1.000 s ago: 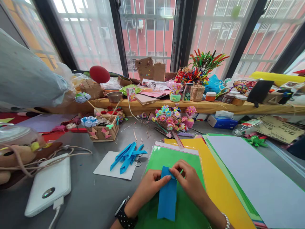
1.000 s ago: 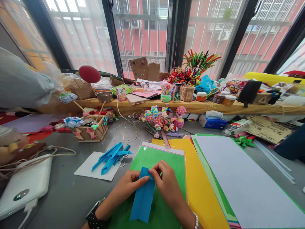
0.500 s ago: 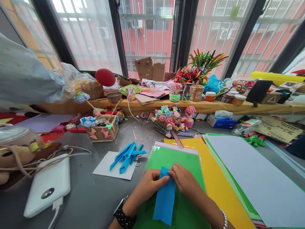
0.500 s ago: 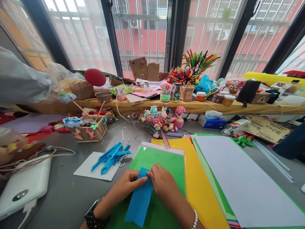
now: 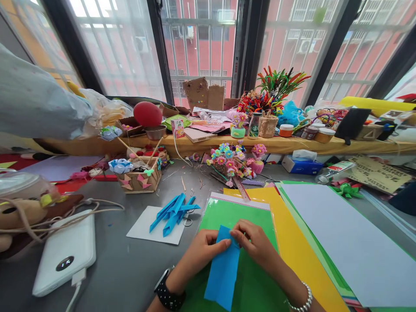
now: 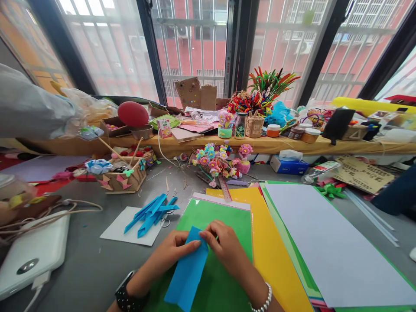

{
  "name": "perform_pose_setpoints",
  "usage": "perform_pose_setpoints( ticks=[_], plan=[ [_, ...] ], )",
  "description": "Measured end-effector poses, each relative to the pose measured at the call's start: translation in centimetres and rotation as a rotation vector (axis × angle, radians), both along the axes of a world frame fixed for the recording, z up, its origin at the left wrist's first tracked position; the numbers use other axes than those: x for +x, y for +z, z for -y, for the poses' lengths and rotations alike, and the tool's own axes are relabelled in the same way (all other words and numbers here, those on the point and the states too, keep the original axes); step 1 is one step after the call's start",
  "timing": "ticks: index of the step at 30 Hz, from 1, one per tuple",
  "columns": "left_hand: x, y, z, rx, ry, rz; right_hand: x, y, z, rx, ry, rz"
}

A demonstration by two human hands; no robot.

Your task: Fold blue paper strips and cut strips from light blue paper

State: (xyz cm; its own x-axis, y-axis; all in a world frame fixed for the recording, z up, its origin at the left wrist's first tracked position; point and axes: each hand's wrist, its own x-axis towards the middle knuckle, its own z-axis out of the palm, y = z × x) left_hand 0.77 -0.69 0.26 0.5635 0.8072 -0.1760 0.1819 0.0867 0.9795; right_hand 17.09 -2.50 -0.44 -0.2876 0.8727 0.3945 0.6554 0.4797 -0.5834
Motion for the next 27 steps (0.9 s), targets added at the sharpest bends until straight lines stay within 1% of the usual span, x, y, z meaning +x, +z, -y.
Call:
perform_pose_setpoints(
  ticks=[3, 6, 9, 11, 12, 15, 17, 20, 23, 27],
  plan=[
    [0.1, 0.0, 0.0, 0.017, 0.021, -0.01, 0.1, 0.3, 0.1, -0.174, 0.046, -0.182],
    [0.3, 0.2, 0.1, 0.019, 0.054, 0.012, 0.2, 0.4, 0.0, -0.309, -0.026, -0.404],
    [0.4, 0.5, 0.1, -0.068, 0.192, 0.108, 0.4, 0.4, -0.1, -0.435, -0.136, -0.675],
    [0.4, 0.5, 0.2, -0.136, 0.304, 0.176, 0.4, 0.5, -0.2, -0.514, -0.178, -0.854],
    [0.5, 0.5, 0.2, -0.154, 0.339, 0.198, 0.3, 0.5, -0.2, -0.546, -0.19, -0.936],
    [0.7, 0.1, 0.1, -0.166, 0.358, 0.232, -0.1, 0.4, -0.1, -0.627, -0.188, -1.108],
    [0.8, -0.3, 0.0, -0.146, 0.333, 0.216, -0.5, 0.2, 0.1, -0.67, -0.164, -1.149],
    [0.8, -0.8, -0.2, -0.091, 0.302, 0.153, -0.9, 0.0, 0.3, -0.683, -0.11, -1.115],
    [0.6, -0.7, -0.3, -0.07, 0.311, 0.126, -1.1, -0.1, 0.3, -0.662, -0.067, -0.997],
    [0.3, -0.1, -0.2, -0.072, 0.315, 0.095, -0.7, -0.1, 0.1, -0.567, -0.098, -0.811]
  ],
)
